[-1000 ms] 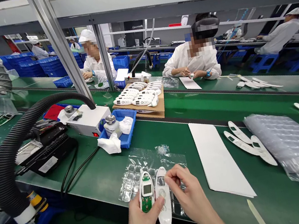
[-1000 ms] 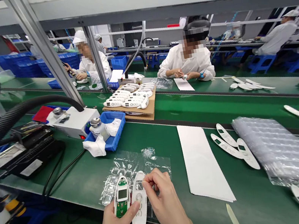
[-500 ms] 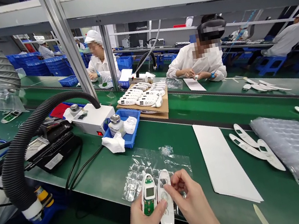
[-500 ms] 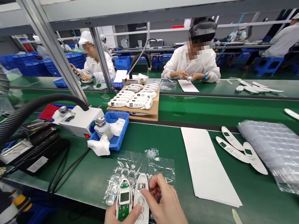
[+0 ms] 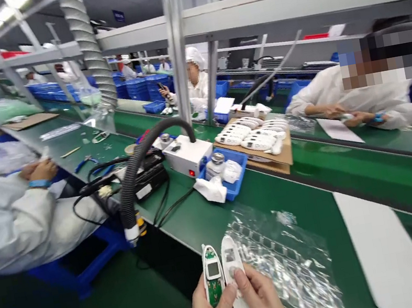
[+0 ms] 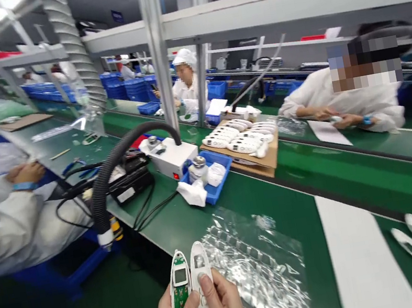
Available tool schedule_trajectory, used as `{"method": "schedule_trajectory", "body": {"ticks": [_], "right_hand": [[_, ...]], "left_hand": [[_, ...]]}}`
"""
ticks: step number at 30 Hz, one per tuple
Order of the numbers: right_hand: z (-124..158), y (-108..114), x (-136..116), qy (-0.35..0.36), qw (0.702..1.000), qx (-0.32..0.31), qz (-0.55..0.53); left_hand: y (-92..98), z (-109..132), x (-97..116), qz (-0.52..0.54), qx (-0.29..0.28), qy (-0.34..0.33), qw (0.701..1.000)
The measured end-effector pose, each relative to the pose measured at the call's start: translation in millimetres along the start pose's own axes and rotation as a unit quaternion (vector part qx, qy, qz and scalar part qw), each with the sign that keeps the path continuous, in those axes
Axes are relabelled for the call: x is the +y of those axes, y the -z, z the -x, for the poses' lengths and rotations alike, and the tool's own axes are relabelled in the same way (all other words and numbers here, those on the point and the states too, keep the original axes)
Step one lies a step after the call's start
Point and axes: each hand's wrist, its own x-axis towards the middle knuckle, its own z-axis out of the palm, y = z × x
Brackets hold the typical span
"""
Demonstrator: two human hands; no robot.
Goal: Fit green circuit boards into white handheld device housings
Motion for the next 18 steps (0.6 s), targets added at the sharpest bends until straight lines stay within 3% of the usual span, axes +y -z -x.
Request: {"method": "schedule_trajectory", "body": {"ticks": [5, 8, 10, 13, 18], "right_hand": [[-51.6, -77.5, 29.0, -0.1, 0.988, -0.091, -0.072], [-83.8, -139.1, 48.0, -0.158, 0.974, -0.129, -0.1], [-97.7, -170.2, 58.1, -0.181, 0.967, -0.148, -0.104], [-105.0, -182.8, 64.9, -0.186, 0.966, -0.146, -0.108], [-98.0, -145.8, 57.6, -0.165, 0.976, -0.096, -0.107]], "left_hand": [[86.8, -21.5, 14.7, 0.187, 0.146, -0.002, 0.971], [141.1, -36.7, 26.3, 0.216, 0.227, -0.025, 0.949], [163.2, -44.3, 30.7, 0.225, 0.265, -0.035, 0.937], [166.8, -52.8, 30.3, 0.228, 0.281, -0.043, 0.931], [133.1, -61.9, 19.3, 0.203, 0.213, -0.035, 0.955]]}}
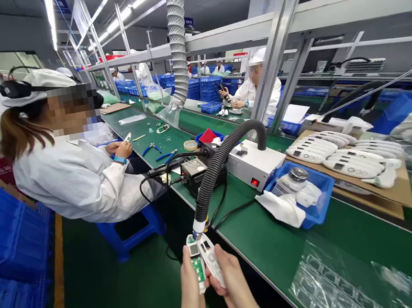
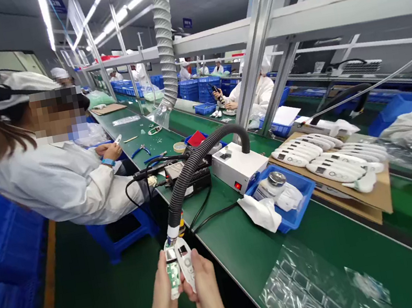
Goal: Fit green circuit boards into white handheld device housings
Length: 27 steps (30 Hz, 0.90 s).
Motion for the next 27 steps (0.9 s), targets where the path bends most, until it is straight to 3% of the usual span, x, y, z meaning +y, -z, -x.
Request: {"method": "schedule_trajectory", "body": {"ticks": [3, 9, 12, 16, 21, 24, 27], "right_hand": [[4.4, 3.3, -2.4, 0.002, 1.0, 0.014, 0.006], [-5.4, -31.8, 14.6, 0.005, 1.0, -0.012, 0.021], [-2.1, -34.7, 18.1, -0.002, 0.999, -0.02, 0.025], [9.6, -16.9, 9.8, 0.017, 0.999, -0.024, 0.025], [26.7, 10.8, 1.6, 0.008, 1.0, 0.016, 0.006], [39.4, 23.2, 4.5, -0.012, 0.999, 0.002, -0.038], [55.2, 33.9, 8.5, -0.018, 0.993, -0.029, -0.115]], "left_hand": [[-2.5, 1.5, -3.2, -0.006, -0.012, 0.0, 1.0], [22.1, 1.4, 16.6, 0.008, 0.05, -0.022, 0.998], [25.7, 8.3, 18.2, 0.012, 0.062, -0.02, 0.998], [14.0, 13.2, 13.8, -0.001, 0.026, -0.012, 1.0], [-5.6, -0.9, 12.8, -0.024, -0.015, -0.017, 0.999], [-5.4, -4.5, 9.2, -0.017, -0.019, -0.009, 1.0], [4.6, 7.1, 1.1, -0.016, -0.024, 0.015, 0.999]]}}
